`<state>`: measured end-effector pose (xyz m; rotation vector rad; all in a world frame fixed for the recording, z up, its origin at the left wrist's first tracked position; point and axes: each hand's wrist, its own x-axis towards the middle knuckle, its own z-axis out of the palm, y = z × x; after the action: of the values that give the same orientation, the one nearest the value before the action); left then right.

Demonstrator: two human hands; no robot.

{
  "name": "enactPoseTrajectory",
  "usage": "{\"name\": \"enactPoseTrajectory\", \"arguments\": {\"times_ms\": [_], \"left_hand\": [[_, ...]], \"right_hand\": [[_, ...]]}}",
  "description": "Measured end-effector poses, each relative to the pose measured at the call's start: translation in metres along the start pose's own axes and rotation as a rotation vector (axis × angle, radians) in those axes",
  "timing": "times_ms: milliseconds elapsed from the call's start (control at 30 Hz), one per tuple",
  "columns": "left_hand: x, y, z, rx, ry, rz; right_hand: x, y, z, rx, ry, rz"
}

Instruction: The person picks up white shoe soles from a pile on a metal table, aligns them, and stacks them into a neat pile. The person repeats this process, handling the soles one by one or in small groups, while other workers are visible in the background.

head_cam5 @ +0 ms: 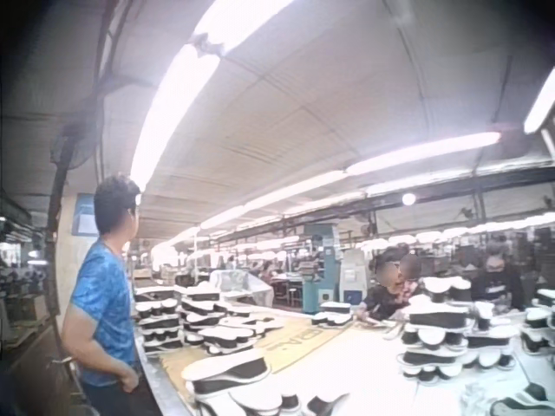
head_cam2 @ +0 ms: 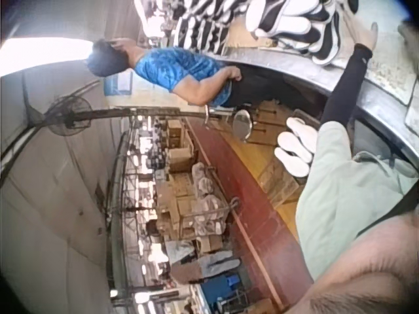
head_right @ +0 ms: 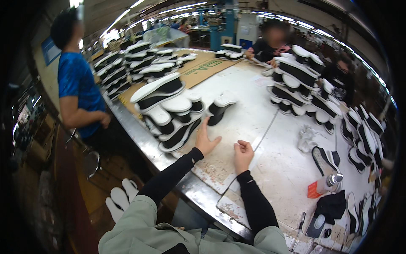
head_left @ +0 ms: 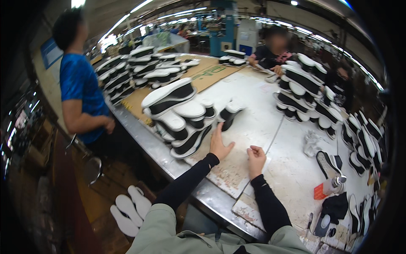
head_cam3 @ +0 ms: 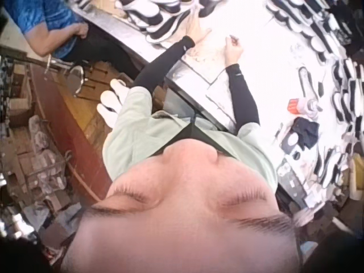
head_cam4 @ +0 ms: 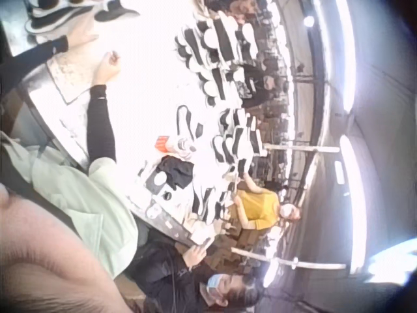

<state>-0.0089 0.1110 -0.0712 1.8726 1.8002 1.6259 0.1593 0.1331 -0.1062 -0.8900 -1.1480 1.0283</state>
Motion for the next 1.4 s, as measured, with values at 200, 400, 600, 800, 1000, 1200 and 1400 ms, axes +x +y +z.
{"name": "enactPoseTrajectory", "arguments": {"times_ms": [200,400,600,800,1000,1200,1400], "left_hand": [[0.045,-0.035,0.059,0.429,0.318,-0.129],[0.062,-0.003,0.070,0.451,0.317,-0.128],[0.089,-0.026,0.064,0.256,0.044,-0.037],[0.039,0.014,0.055,0.361,0.007,0.047],[-0.025,0.058,0.012,0.291,-0.052,0.211],[-0.046,0.049,-0.030,-0.075,-0.076,-0.177],[-0.100,0.026,-0.124,-1.367,-0.288,-0.920]], "right_hand": [[-0.005,0.011,0.021,-0.093,0.022,-0.107],[-0.008,-0.010,0.018,-0.116,0.034,0.015],[-0.005,-0.014,0.015,-0.153,0.012,0.047],[-0.002,-0.019,0.022,-0.272,0.323,-0.320],[-0.012,-0.036,0.024,-0.192,0.121,-0.083],[0.010,-0.024,0.008,0.411,0.086,0.302],[0.038,-0.031,-0.024,0.530,-0.182,0.311]]}}
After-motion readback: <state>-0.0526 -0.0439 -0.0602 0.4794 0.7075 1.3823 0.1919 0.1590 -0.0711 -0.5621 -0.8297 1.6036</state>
